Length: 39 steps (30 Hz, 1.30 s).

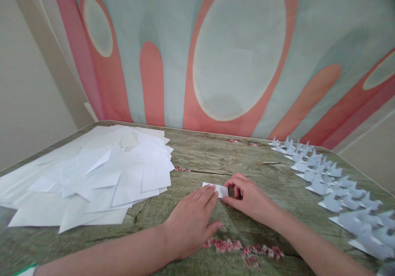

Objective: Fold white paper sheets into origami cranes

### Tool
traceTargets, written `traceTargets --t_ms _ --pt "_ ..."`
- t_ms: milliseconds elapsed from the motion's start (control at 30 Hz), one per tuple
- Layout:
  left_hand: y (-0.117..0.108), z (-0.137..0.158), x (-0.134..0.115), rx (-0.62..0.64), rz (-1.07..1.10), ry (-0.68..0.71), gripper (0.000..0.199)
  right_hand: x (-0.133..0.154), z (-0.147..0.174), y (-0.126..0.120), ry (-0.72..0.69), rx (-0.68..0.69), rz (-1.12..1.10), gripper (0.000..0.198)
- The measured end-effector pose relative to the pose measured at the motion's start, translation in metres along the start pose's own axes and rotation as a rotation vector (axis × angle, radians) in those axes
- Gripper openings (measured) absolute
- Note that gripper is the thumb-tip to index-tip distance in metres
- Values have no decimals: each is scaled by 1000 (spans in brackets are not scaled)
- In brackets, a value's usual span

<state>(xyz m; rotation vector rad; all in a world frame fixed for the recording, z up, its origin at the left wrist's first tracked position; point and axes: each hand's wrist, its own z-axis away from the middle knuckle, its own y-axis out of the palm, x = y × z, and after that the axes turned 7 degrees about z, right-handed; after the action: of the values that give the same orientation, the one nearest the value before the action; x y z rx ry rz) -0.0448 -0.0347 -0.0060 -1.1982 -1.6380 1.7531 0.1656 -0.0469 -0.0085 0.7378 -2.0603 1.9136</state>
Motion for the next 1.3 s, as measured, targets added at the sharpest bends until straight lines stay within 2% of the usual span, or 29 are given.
traceTargets --t_ms 800,1300 --pt "-2 -3 0 38 -18 -19 56 -6 -4 -6 10 29 17 21" --pt "-5 -2 1 44 -1 -30 57 2 -11 -7 63 68 86 23"
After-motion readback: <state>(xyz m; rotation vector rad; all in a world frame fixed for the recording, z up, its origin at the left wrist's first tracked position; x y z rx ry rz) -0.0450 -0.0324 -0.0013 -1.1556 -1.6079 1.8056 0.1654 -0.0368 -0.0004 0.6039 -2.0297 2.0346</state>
